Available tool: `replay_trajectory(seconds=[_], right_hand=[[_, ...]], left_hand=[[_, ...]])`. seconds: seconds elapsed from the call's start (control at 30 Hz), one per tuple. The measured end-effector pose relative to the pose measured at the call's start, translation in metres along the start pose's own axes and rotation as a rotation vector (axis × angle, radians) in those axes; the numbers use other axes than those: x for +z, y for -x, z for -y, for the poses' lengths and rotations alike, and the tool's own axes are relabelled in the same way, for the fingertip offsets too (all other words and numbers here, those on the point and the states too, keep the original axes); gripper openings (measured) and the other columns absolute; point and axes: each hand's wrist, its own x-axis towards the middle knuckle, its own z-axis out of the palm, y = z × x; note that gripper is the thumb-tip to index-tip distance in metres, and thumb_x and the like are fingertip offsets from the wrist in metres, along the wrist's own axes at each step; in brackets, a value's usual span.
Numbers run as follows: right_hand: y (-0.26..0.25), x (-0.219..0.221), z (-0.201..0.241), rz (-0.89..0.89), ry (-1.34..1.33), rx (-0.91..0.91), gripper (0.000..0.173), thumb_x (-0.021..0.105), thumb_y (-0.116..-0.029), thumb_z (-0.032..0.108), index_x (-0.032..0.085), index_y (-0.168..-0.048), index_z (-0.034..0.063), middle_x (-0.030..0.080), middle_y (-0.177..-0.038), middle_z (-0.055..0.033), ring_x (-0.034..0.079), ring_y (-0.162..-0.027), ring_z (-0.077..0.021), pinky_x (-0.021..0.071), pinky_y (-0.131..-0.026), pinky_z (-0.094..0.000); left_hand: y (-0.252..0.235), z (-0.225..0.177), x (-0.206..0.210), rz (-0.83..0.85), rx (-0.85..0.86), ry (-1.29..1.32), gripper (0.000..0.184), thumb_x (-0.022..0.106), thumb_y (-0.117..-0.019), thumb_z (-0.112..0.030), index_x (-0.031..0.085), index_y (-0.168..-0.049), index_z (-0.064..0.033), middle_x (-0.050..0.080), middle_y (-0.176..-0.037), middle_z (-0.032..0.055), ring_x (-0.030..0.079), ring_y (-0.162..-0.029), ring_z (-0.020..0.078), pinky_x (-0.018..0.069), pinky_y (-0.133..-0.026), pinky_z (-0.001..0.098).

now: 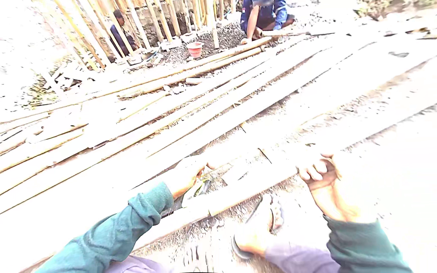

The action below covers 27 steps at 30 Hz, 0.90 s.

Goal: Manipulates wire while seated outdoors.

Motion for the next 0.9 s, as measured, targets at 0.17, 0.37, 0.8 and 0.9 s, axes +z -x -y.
replay_trajectory(seconds=[0.17, 0.37, 0.8, 0.9], right_hand=[[0.004, -0.006, 0.001, -0.040, -0.040, 0.048, 0.044, 0.026, -0.1108, 0.034, 0.068, -0.100, 0.0229, 0.051, -0.062, 0.0100, 0.049, -0.052, -0.0024, 0.0478, -0.053, -0.0188], [0.011, 0.012, -0.010, -0.017, 0.080, 0.188, 0.027, 0.043, -0.1078, 0.018, 0.067, -0.098, 0.0120, 0.044, -0.056, 0.0068, 0.038, -0.041, -0.0009, 0.0400, -0.041, -0.0166], [0.023, 0.036, -0.027, -0.001, 0.310, 0.051, 0.015, 0.063, -0.0997, 0.012, 0.075, -0.099, 0.0036, 0.059, -0.064, -0.0030, 0.040, -0.043, -0.0039, 0.0361, -0.039, -0.0181], [0.013, 0.019, -0.018, -0.106, 0.455, 0.010, 0.019, 0.057, -0.1034, 0.016, 0.074, -0.101, 0.0072, 0.057, -0.062, 0.0004, 0.035, -0.041, -0.0036, 0.0316, -0.038, -0.0195]], left_hand=[[-0.004, 0.009, 0.010, 0.011, 0.000, -0.056, 0.037, 0.038, -0.1123, -0.028, 0.070, -0.105, -0.0096, 0.069, -0.097, 0.0026, 0.065, -0.082, 0.0124, 0.0544, -0.075, 0.0285], [-0.008, 0.005, 0.025, 0.329, 0.037, -0.108, 0.039, 0.035, -0.1125, -0.030, 0.067, -0.122, -0.0100, 0.067, -0.101, -0.0020, 0.065, -0.080, 0.0051, 0.0557, -0.073, 0.0227], [0.001, 0.019, 0.060, 0.574, -0.065, -0.105, 0.036, 0.035, -0.1118, -0.033, 0.060, -0.097, -0.0106, 0.052, -0.068, -0.0043, 0.055, -0.055, 0.0073, 0.0544, -0.056, 0.0261], [0.000, 0.017, 0.053, 0.497, -0.071, -0.237, 0.036, 0.038, -0.1107, -0.038, 0.062, -0.097, -0.0141, 0.043, -0.064, -0.0042, 0.040, -0.049, 0.0088, 0.0385, -0.049, 0.0277]])
